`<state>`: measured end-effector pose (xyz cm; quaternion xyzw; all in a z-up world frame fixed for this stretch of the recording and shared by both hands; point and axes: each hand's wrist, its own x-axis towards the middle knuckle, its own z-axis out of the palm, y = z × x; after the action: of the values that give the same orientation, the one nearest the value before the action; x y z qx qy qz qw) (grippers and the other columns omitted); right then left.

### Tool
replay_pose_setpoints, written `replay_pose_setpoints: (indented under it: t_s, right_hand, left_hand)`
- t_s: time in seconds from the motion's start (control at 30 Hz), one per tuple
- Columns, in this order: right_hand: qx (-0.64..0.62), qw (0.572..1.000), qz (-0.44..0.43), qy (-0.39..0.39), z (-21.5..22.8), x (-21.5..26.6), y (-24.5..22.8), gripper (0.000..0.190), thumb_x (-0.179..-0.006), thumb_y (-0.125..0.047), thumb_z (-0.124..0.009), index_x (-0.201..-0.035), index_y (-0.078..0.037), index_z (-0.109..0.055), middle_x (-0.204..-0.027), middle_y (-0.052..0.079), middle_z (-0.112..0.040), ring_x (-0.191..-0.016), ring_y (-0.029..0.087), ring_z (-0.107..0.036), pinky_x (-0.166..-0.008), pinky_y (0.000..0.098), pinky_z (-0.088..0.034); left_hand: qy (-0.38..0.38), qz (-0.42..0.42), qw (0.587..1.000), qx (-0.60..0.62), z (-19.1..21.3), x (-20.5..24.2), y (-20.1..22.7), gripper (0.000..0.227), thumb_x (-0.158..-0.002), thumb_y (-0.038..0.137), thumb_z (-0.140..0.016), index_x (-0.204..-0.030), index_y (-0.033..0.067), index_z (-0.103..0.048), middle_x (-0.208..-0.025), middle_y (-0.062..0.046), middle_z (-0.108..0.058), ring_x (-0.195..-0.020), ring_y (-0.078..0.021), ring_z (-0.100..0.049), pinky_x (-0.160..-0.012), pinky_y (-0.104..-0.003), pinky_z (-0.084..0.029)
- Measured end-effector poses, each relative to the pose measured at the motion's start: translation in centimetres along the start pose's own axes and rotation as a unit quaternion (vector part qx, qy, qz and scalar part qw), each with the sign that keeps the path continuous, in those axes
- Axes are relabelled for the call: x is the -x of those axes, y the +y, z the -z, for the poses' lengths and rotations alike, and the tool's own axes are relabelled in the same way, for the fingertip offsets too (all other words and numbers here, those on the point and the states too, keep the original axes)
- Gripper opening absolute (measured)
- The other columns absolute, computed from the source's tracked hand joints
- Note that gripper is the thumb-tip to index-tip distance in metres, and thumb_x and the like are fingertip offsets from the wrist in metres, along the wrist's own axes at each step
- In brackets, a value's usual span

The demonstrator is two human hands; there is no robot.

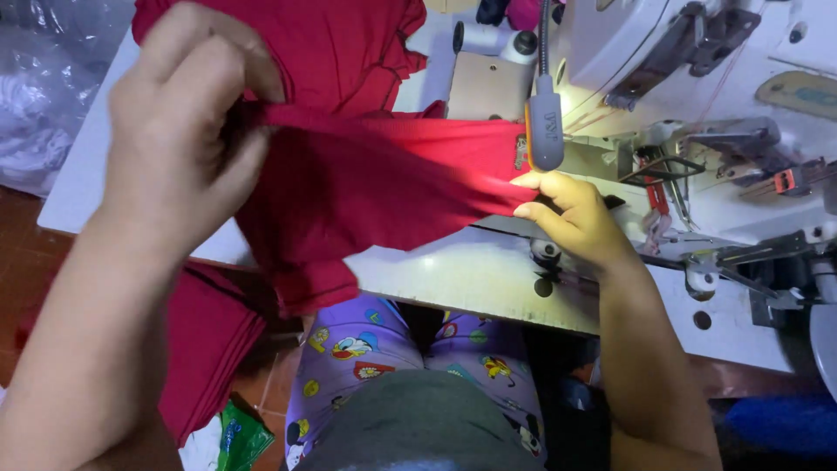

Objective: A worker is seen handling, turning, and stacking red fabric pieces on a sewing machine table, occasionally using thread snips.

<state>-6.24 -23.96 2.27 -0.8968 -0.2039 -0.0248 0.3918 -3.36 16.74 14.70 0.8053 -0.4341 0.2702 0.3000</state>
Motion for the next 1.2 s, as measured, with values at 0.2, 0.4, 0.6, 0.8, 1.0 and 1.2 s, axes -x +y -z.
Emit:
replay_pose_setpoints:
  t_s: [0.2, 0.4, 0.6, 0.8, 1.0, 1.2]
  right_hand:
    - [0.006, 0.997, -0.063, 0.044, -1.0, -0.3, -1.2, 0.015, -0.098, -0.016, -0.063, -0.085, -0.011, -0.068, -0.078, -0.003, -0.061, -0.078, 0.012, -0.056, -0.075, 0.0265, -0.041]
    - [-0.002, 1.000, 0.002, 0.030, -1.0, -1.5, -5.1, 0.015, -0.100, -0.011, -0.060, -0.087, -0.006, -0.066, -0.082, 0.000, -0.064, -0.076, 0.013, -0.057, -0.075, 0.0273, -0.042]
    - [0.003, 0.994, 0.104, 0.025, -1.0, -2.3, -8.8, 0.022, -0.101, -0.005, -0.066, -0.081, -0.001, -0.058, -0.074, 0.004, -0.048, -0.064, 0.016, -0.045, -0.063, 0.0293, -0.038]
    - [0.188, 0.937, 0.286, 0.069, -3.0, 5.8, -10.2, 0.027, -0.103, -0.021, -0.057, -0.123, -0.013, -0.074, -0.127, 0.008, -0.070, -0.120, 0.028, -0.068, -0.111, 0.0454, -0.050]
    - [0.180, 0.933, 0.295, 0.104, -6.7, 9.1, -9.8, 0.024, -0.105, -0.012, -0.048, -0.105, 0.000, -0.068, -0.099, 0.018, -0.073, -0.094, 0.032, -0.076, -0.080, 0.0406, -0.058]
    - [0.174, 0.935, 0.290, 0.109, -8.9, 12.4, -8.8, 0.022, -0.103, -0.008, -0.052, -0.100, -0.006, -0.073, -0.101, 0.010, -0.078, -0.097, 0.025, -0.079, -0.090, 0.0406, -0.059]
  left_hand:
    - [0.076, 0.124, 0.970, 0.197, -2.8, 0.9, -1.1, 0.031, -0.085, -0.012, -0.037, -0.112, -0.0046, -0.049, -0.113, -0.016, -0.047, -0.106, -0.0266, -0.049, -0.097, -0.035, -0.040]
    - [0.131, 0.180, 0.936, 0.272, -2.3, 2.2, -0.6, 0.005, -0.108, 0.007, -0.053, -0.108, 0.0017, -0.054, -0.107, -0.012, -0.057, -0.103, -0.0207, -0.054, -0.101, -0.032, -0.041]
    - [0.140, 0.172, 0.946, 0.236, -1.3, 3.5, 1.5, 0.020, -0.111, 0.016, -0.053, -0.111, -0.0042, -0.054, -0.108, -0.017, -0.059, -0.104, -0.0259, -0.058, -0.100, -0.035, -0.044]
    - [-0.099, -0.066, 0.908, 0.401, -0.9, 1.5, 7.2, 0.038, -0.109, 0.032, -0.038, -0.100, 0.0179, -0.072, -0.086, -0.004, -0.069, -0.073, -0.0275, -0.070, -0.073, -0.041, -0.061]
    - [-0.183, 0.320, 0.918, 0.149, -22.7, 2.8, -3.0, 0.127, -0.055, 0.052, -0.098, -0.158, 0.0213, -0.031, -0.161, -0.017, -0.020, -0.148, -0.0427, -0.033, -0.111, -0.068, -0.033]
    - [-0.139, 0.341, 0.812, 0.453, -18.8, 5.1, -6.8, 0.023, -0.088, 0.005, -0.071, -0.089, 0.0154, -0.051, -0.088, 0.010, -0.052, -0.078, -0.0014, -0.050, -0.068, -0.020, -0.042]
